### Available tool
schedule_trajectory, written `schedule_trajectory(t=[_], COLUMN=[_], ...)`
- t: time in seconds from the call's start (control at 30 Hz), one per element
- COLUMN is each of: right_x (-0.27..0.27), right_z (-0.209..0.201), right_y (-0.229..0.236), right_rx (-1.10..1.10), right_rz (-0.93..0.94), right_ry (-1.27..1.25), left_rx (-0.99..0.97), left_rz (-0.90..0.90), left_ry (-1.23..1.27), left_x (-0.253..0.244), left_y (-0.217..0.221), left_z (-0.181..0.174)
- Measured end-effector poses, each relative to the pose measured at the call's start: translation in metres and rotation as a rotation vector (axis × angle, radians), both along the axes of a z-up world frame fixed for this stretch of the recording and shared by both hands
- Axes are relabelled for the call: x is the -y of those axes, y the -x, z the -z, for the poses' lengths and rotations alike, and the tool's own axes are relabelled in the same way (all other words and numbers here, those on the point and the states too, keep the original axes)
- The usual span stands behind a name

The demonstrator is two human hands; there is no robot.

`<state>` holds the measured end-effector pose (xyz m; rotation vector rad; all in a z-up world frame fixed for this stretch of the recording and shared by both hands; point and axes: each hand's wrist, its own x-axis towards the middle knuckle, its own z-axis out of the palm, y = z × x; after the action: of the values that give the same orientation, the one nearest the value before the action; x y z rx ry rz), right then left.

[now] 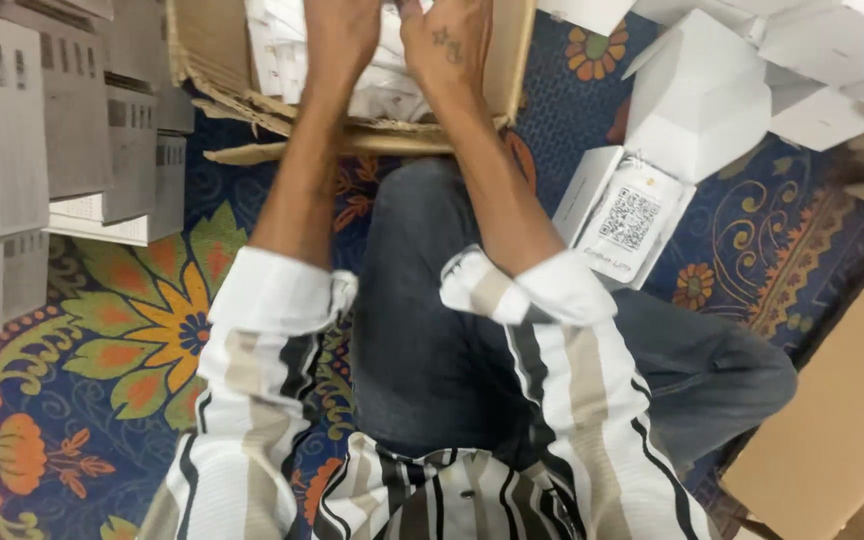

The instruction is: Unboxing electronic devices and sorting product boxes and labels.

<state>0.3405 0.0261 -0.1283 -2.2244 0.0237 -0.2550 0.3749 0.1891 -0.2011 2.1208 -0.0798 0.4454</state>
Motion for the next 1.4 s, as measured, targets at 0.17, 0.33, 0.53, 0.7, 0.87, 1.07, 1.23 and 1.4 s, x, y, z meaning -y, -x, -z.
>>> schedule_trajectory(t=[0.17, 0.33, 0.53, 0.7, 0.87, 1.07, 1.23, 1.4], right_x=[0.065, 0.146, 0.239, 0.272, 0.294, 0.301, 0.329, 0.42], right_z=[-0.197, -0.188, -0.089, -0.05, -0.038, -0.072, -0.049, 0.03], right_y=[0.143, 0.252, 0.288, 0.282, 0.274, 0.261, 0.244, 0.166], right_rx=[0.63, -0.128, -0.233, -0.231, -0.149, -0.316, -0.113, -0.17], right_rz=[0.005, 0.018, 0.473, 0.327, 0.193, 0.055, 0.037, 0.379], right_ry=[0.225, 0.095, -0.623, 0.161, 0.321, 0.469, 0.479, -0.21], left_rx=[0.053, 0.027, 0.055, 0.127, 0.006, -0.053, 0.007, -0.043], left_rz=[0.562, 1.159, 0.855, 0.87, 0.822, 0.801, 0.839, 0.818], left_ry=[-0.109, -0.277, 0.179, -0.272, -0.51, -0.544, -0.529, -0.567], left_x=[0.01, 0.123, 0.237, 0.238, 0.232, 0.239, 0.24, 0.241], left_y=[0.086, 0.126, 0.155, 0.183, 0.187, 0.194, 0.195, 0.201], left_z=[-0.208, -0.305, -0.166, -0.113, -0.107, -0.124, -0.119, -0.125])
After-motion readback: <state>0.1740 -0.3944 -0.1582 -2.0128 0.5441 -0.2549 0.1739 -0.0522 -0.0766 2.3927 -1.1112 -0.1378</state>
